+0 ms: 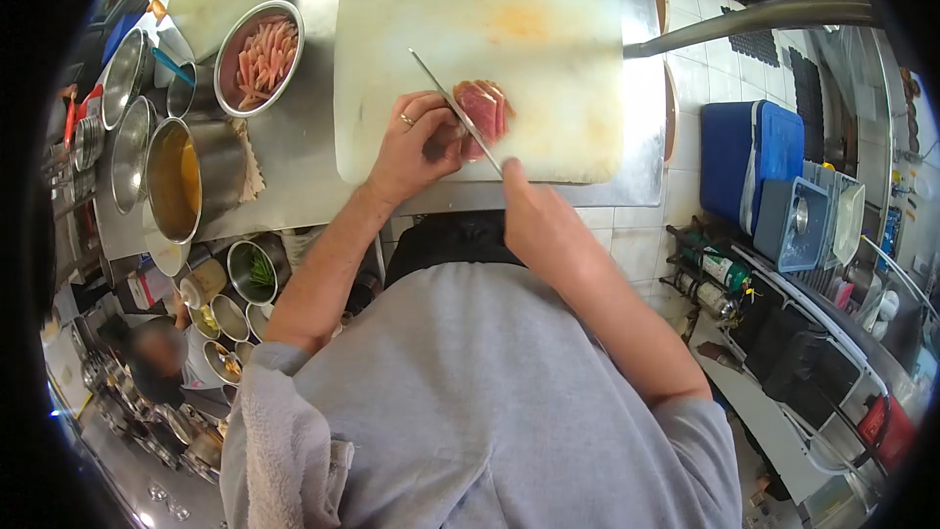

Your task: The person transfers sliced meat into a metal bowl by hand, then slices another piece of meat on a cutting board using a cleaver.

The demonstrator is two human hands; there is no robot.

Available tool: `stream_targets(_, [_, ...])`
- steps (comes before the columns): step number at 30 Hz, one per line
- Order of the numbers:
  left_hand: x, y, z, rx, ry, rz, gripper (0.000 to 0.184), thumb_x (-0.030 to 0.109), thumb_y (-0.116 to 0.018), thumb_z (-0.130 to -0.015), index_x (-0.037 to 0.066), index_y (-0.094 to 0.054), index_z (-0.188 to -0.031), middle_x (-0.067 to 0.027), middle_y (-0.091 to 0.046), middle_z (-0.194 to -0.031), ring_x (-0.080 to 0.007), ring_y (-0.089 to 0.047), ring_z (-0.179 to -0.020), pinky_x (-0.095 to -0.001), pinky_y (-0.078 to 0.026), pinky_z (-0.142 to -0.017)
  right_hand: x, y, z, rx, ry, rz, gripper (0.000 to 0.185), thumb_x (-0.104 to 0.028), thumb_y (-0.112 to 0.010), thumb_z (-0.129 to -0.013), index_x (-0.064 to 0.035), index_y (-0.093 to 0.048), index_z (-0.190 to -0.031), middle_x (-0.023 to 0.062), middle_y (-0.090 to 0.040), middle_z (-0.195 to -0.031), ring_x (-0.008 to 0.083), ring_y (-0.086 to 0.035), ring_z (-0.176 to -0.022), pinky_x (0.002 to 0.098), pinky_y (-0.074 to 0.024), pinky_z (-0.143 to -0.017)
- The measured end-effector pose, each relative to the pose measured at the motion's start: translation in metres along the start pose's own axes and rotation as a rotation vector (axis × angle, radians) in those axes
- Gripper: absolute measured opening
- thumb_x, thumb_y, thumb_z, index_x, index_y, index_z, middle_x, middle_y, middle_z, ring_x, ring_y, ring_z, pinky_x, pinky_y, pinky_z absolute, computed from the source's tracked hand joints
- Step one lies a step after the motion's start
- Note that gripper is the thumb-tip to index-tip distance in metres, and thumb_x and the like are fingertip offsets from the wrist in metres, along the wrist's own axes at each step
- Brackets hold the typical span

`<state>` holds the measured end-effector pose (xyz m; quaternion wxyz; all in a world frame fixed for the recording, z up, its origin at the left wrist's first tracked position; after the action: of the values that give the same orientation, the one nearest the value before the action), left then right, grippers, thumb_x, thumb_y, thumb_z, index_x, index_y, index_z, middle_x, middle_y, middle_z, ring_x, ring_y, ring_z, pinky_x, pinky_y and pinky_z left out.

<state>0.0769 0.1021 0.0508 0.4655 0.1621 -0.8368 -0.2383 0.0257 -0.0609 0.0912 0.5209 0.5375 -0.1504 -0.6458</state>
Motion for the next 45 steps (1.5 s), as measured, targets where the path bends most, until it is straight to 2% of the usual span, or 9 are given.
stream_targets(5, [0.002,-0.002,0.0,-0.032,-0.014,-0.002,0.035,0.005,-0.073,-0.067,0.004,-0.062,-0.1,-0.0113,-0.063,-0.113,-0.0348,-0.056,-0.109,-0.0433,-0.049,-0.095,-0.005,-0.008,-0.019,0.024,0.109,0.033,0.022,0.004,-0.049,-0.09,0.0029,-0.038,-0.109,0.0338,-0.059,-0.068,0.0523,-0.061,-0.069,0.0611,-0.047,-0.064])
stream_targets(9, [0.002,-0.002,-0.001,-0.016,-0.008,0.026,0.034,0.005,-0.073,-0.067,0.004,-0.062,-0.099,-0.0109,-0.063,-0.113,-0.0344,-0.056,-0.109,-0.043,-0.048,-0.093,0.005,0.003,0.027,-0.149,-0.175,-0.024,0.023,0.004,-0.049,-0.088,0.0027,-0.038,-0.109,0.0347,-0.06,-0.07,0.0529,-0.062,-0.073,0.0618,-0.0472,-0.067])
stream_targets(12, [0.0,-0.001,-0.002,-0.017,0.004,0.039,0.034,0.005,-0.073,-0.067,0.005,-0.062,-0.098,-0.0105,-0.063,-0.113,-0.0343,-0.056,-0.108,-0.0429,-0.048,-0.093,0.006,-0.006,-0.002,0.029,0.03,-0.049,0.022,0.004,-0.047,-0.089,0.0021,-0.038,-0.109,0.0359,-0.061,-0.073,0.0534,-0.063,-0.077,0.0627,-0.0469,-0.069])
stream_targets(15, [0.001,0.003,-0.004,-0.031,0.01,0.03,0.033,0.006,-0.074,-0.067,0.005,-0.062,-0.098,-0.0103,-0.063,-0.113,-0.0343,-0.055,-0.108,-0.0432,-0.048,-0.093,0.0,-0.016,-0.048,0.038,0.03,-0.059,0.023,0.005,-0.046,-0.088,0.0025,-0.039,-0.109,0.0367,-0.062,-0.076,0.0543,-0.063,-0.079,0.0634,-0.0459,-0.071])
stream_targets(21, [-0.001,-0.002,0.0,-0.02,-0.012,0.024,0.033,0.006,-0.075,-0.067,0.006,-0.062,-0.097,-0.01,-0.062,-0.113,-0.0345,-0.055,-0.108,-0.0434,-0.048,-0.094,0.015,-0.008,0.026,-0.127,-0.177,-0.059,0.02,0.002,-0.046,-0.091,0.0038,-0.04,-0.11,0.0356,-0.063,-0.077,0.0552,-0.062,-0.079,0.0625,-0.0471,-0.07])
stream_targets(27, [0.001,-0.001,0.001,-0.027,0.002,0.033,0.031,0.005,-0.075,-0.069,0.007,-0.062,-0.097,-0.0096,-0.063,-0.111,-0.0338,-0.055,-0.108,-0.0427,-0.048,-0.094,0.003,-0.018,-0.059,0.095,0.036,-0.143,0.022,-0.006,-0.05,-0.097,0.0037,-0.042,-0.115,0.0367,-0.062,-0.079,0.0554,-0.061,-0.08,0.0621,-0.0461,-0.071])
stream_targets(33, [0.001,0.006,0.004,0.007,-0.03,0.075,0.03,0.005,-0.076,-0.07,0.007,-0.063,-0.097,-0.0085,-0.063,-0.111,-0.0325,-0.056,-0.108,-0.0425,-0.048,-0.094,0.045,-0.013,0.013,0.071,-0.07,-0.185,0.027,-0.013,-0.053,-0.1,0.0001,-0.044,-0.121,0.0349,-0.062,-0.078,0.0543,-0.06,-0.077,0.0595,-0.0438,-0.064])
stream_targets(36, [0.001,0.008,0.003,-0.009,-0.017,0.096,0.032,0.005,-0.076,-0.07,0.008,-0.064,-0.1,-0.0078,-0.064,-0.113,-0.0322,-0.057,-0.109,-0.043,-0.047,-0.095,0.024,0.011,0.007,0.123,0.017,-0.04,0.016,-0.005,-0.053,-0.097,0.0007,-0.042,-0.107,0.0307,-0.062,-0.073,0.0529,-0.06,-0.073,0.0598,-0.0434,-0.065])
stream_targets(45, [0.006,0.009,0.004,-0.052,-0.07,-0.141,0.036,0.012,-0.076,-0.071,0.009,-0.066,-0.106,-0.0065,-0.064,-0.12,-0.0319,-0.058,-0.111,-0.0452,-0.044,-0.099,-0.007,0.017,0.022,0.082,0.049,-0.039,0.02,-0.009,-0.052,-0.1,-0.0013,-0.042,-0.115,0.0288,-0.059,-0.069,0.0501,-0.059,-0.07,0.0591,-0.0412,-0.062])
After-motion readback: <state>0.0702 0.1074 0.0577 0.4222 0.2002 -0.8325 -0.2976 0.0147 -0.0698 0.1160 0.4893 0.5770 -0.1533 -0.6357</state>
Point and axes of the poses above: each hand's wrist, its own z-axis away from the middle knuckle, its own y-axis out of the back of the hand, x = y × z, the point moved 8 cm from there along -z, towards the middle knuckle
